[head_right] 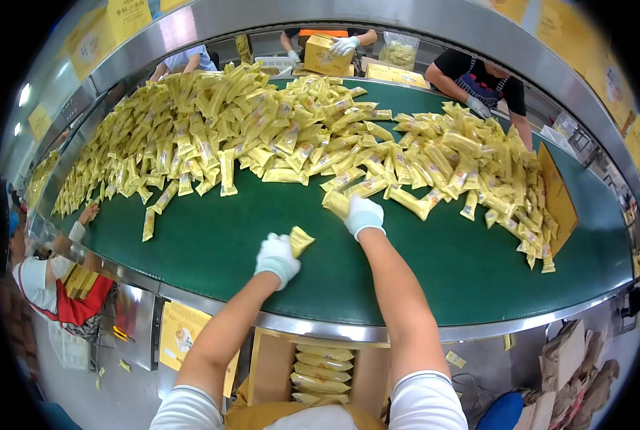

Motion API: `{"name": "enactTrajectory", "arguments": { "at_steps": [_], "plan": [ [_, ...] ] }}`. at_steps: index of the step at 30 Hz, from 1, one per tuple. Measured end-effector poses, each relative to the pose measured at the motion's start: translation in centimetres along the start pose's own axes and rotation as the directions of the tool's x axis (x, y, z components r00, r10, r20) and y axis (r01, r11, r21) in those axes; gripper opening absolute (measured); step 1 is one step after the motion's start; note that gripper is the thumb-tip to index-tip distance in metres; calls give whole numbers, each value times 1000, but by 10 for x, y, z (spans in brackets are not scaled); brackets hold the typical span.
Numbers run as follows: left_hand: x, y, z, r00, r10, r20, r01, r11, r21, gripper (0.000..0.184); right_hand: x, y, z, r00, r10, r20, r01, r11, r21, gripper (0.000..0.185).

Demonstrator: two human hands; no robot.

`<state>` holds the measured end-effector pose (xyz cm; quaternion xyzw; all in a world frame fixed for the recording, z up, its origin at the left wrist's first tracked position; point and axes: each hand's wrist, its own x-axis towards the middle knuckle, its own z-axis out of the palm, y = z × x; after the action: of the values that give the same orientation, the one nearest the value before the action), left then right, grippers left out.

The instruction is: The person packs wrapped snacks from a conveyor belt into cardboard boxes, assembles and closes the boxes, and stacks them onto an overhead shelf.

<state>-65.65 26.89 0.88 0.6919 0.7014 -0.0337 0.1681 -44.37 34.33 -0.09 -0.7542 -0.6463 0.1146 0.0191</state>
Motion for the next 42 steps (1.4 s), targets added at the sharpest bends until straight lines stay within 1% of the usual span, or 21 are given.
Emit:
{"name": "enactTrajectory", "arguments": {
  "at_steps": [3,5,6,7,8,11,12,15,17,20,22,25,27,29,31,33,35,37,38,40,42],
  "plan": [
    [6,-44,-7,994,65,-89,-56,994,94,39,-40,20,2,978,-182,-101,177,983,-54,21],
    [-1,-71,-8,972,219,-86,-214,975,66,34,-70,46,22,915,-358,-188,325,927,-187,21],
    [4,-88,13,902,384,-195,-356,920,164,41,-88,56,29,858,-433,-277,369,894,-256,20],
    [-4,-86,14,889,416,-194,-389,907,161,47,-108,64,37,787,-506,-351,405,855,-325,20],
    [-13,-85,15,873,447,-194,-422,893,158,53,-118,74,49,781,-538,-317,455,838,-301,41],
    [-27,-84,33,807,541,-239,-492,838,237,80,-161,55,28,731,-542,-415,496,839,-223,76],
    [-39,-78,26,800,558,-221,-502,824,265,82,-166,53,27,757,-538,-371,485,843,-232,101],
    [-59,-76,19,776,597,-203,-533,793,295,82,-165,51,13,868,-446,-218,412,892,-186,101],
    [-69,-79,13,751,626,-213,-544,768,338,76,-157,43,-14,942,-314,114,332,917,-219,103],
    [-68,-85,22,722,656,-222,-561,742,367,72,-150,63,19,860,-509,-38,474,824,-312,105],
    [-64,-88,22,729,658,-189,-591,744,313,71,-156,65,28,786,-591,-184,527,795,-300,106],
    [-64,-90,18,772,621,-137,-587,779,222,72,-158,55,9,939,-339,54,343,933,-109,105],
    [-60,-99,20,796,586,-151,-564,809,164,74,-166,58,1,942,-322,-97,335,927,170,101],
    [-61,-111,14,853,483,-196,-514,842,-162,78,-202,50,-29,894,-323,-310,417,852,317,99],
    [-72,-120,6,860,428,-278,-510,758,-407,81,-259,31,-74,839,-376,-393,502,815,291,96],
    [-92,-122,-8,812,416,-410,-583,605,-541,84,-311,5,-119,751,-586,-306,631,773,69,92],
    [-125,-107,-34,800,419,-429,-599,517,-612,86,-343,-10,-114,678,-718,-159,732,679,57,87],
    [-152,-90,-44,795,454,-402,-542,235,-807,85,-366,-27,-94,642,-756,125,766,639,-70,83],
    [-170,-82,-52,787,495,-368,-492,143,-859,85,-373,-31,-75,578,-802,152,816,564,-127,69],
    [-197,-72,-53,744,569,-349,-480,93,-872,87,-383,-41,-38,530,-786,319,845,520,-125,48],
    [-216,-66,-46,704,632,-324,-502,121,-856,88,-400,-45,11,562,-782,268,825,552,-120,44]
  ]
}}
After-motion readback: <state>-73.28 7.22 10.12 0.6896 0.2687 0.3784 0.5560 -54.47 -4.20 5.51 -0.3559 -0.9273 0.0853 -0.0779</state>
